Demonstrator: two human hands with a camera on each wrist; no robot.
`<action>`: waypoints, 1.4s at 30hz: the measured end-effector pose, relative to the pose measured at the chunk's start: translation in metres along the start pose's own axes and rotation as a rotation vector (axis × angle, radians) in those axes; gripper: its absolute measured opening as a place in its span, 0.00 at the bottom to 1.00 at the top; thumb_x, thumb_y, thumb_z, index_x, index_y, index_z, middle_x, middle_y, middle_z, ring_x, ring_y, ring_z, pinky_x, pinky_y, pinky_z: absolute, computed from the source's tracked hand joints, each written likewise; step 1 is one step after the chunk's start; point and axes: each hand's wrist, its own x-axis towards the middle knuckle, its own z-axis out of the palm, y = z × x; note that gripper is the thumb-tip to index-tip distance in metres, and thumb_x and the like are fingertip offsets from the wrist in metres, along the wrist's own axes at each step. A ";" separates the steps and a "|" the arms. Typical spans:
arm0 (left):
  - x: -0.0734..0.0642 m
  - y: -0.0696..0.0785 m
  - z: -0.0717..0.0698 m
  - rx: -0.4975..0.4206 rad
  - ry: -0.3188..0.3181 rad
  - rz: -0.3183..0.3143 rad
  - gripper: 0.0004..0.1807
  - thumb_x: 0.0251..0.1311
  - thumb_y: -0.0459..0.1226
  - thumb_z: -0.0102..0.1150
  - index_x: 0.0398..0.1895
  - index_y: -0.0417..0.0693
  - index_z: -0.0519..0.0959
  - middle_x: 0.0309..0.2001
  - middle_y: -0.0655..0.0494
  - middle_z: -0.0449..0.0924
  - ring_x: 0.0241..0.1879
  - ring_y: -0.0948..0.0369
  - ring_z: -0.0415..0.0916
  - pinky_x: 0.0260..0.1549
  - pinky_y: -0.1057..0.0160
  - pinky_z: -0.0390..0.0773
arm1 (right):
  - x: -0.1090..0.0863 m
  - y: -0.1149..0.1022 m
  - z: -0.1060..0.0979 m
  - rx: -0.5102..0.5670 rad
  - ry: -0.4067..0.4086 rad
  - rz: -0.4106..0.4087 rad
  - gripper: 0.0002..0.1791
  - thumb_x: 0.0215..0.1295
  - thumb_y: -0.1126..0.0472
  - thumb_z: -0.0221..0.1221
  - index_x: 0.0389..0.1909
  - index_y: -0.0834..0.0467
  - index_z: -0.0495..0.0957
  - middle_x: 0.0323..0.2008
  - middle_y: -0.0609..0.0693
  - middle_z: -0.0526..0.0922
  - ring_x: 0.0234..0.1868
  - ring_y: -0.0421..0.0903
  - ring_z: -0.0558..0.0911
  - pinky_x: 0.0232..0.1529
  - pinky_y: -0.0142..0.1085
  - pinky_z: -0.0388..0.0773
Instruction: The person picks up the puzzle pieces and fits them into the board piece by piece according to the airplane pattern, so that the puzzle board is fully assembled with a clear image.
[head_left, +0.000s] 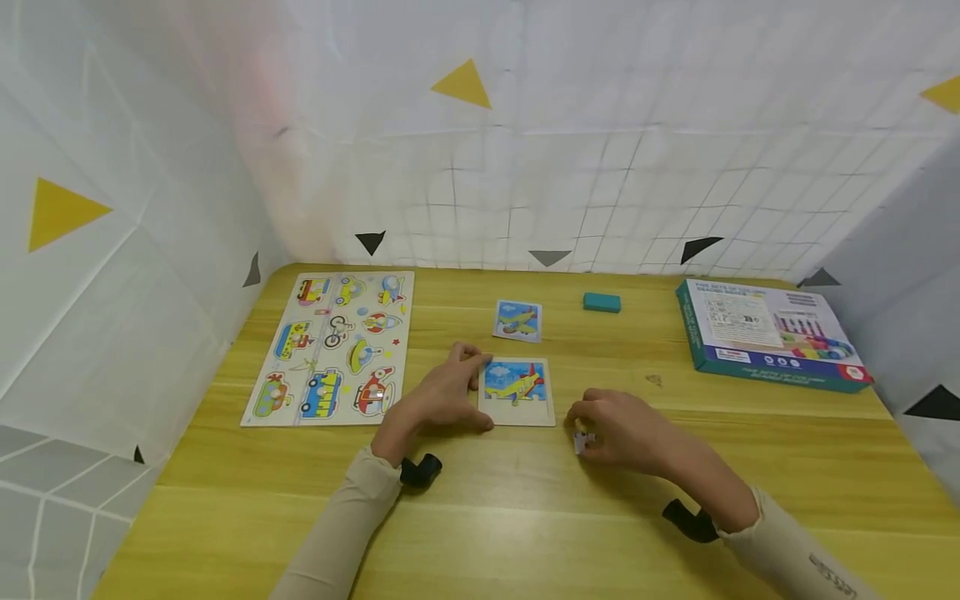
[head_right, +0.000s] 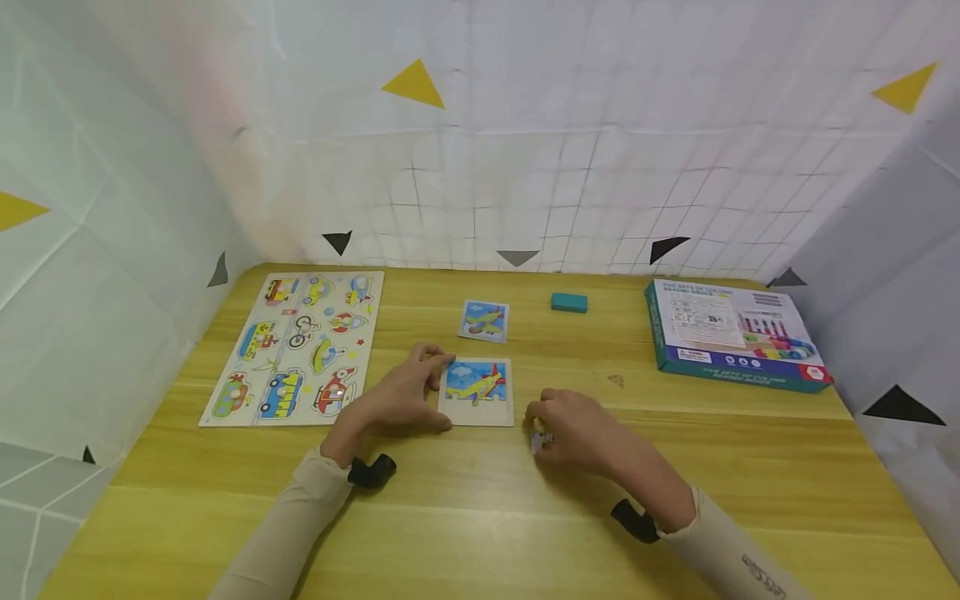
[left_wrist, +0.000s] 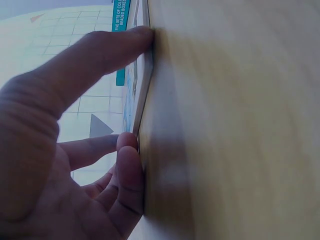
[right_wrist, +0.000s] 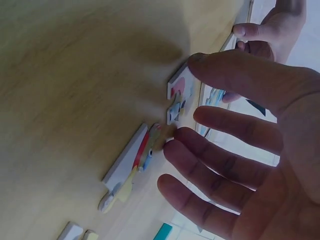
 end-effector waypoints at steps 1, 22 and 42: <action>0.000 0.000 0.000 0.000 -0.001 0.001 0.57 0.40 0.47 0.82 0.75 0.44 0.62 0.65 0.53 0.55 0.41 0.61 0.70 0.40 0.62 0.72 | 0.000 0.000 0.001 0.001 -0.002 -0.003 0.17 0.50 0.59 0.75 0.43 0.56 0.85 0.34 0.45 0.78 0.30 0.38 0.72 0.33 0.34 0.74; 0.000 0.003 0.000 -0.007 -0.008 0.001 0.57 0.40 0.46 0.82 0.75 0.43 0.62 0.65 0.52 0.55 0.41 0.60 0.70 0.41 0.61 0.71 | 0.000 0.002 0.006 0.055 0.053 -0.008 0.12 0.47 0.66 0.72 0.34 0.56 0.81 0.32 0.46 0.73 0.29 0.39 0.70 0.29 0.32 0.71; 0.001 -0.001 0.001 0.002 -0.002 -0.012 0.57 0.40 0.48 0.81 0.76 0.47 0.62 0.64 0.54 0.55 0.41 0.60 0.70 0.40 0.61 0.71 | 0.036 -0.017 0.005 0.017 0.138 -0.092 0.12 0.50 0.63 0.73 0.36 0.58 0.84 0.34 0.48 0.75 0.30 0.40 0.71 0.32 0.33 0.72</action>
